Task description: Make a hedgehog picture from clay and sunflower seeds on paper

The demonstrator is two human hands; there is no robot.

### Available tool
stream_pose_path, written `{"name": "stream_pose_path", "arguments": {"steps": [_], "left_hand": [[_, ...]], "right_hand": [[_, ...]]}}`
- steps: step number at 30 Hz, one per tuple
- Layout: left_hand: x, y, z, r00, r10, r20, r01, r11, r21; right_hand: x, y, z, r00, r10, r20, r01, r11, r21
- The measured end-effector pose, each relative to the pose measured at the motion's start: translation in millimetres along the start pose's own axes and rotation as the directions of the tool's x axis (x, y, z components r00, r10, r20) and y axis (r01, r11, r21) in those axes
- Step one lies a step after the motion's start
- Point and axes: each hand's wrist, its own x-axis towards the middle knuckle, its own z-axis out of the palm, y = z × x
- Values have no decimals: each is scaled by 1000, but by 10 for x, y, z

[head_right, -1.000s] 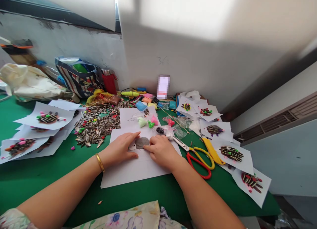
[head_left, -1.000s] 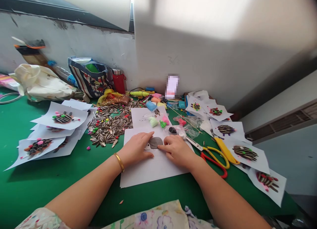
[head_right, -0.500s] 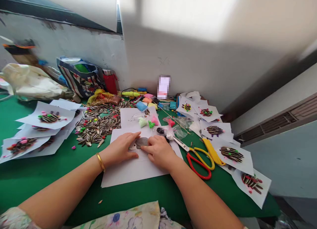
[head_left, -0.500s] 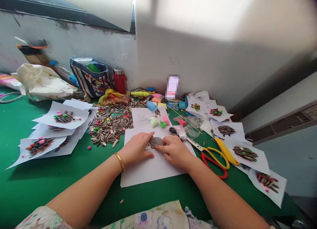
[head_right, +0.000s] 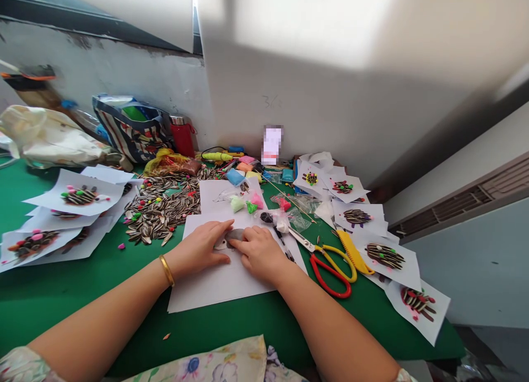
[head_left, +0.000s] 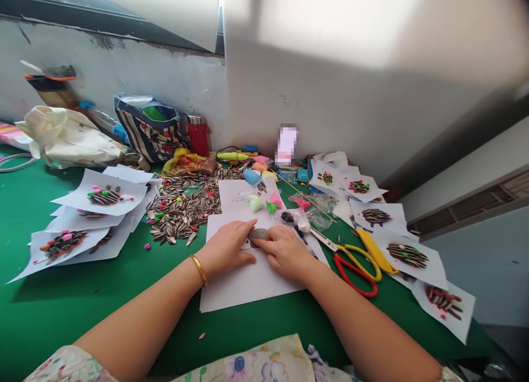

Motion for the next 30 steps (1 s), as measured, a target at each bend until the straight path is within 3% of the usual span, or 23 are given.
{"name": "stream_pose_path", "arguments": {"steps": [12, 26, 30], "left_hand": [[-2, -24, 25, 1000, 14, -6, -14, 1000, 2], [-4, -12, 9, 1000, 7, -3, -7, 1000, 15], [-3, -19, 18, 1000, 10, -3, -10, 1000, 3]], "right_hand": [[42, -18, 39, 1000, 10, -10, -9, 1000, 26], [-9, 11, 40, 996, -67, -60, 67, 998, 6], [6, 0, 33, 998, 3, -71, -2, 1000, 14]]}}
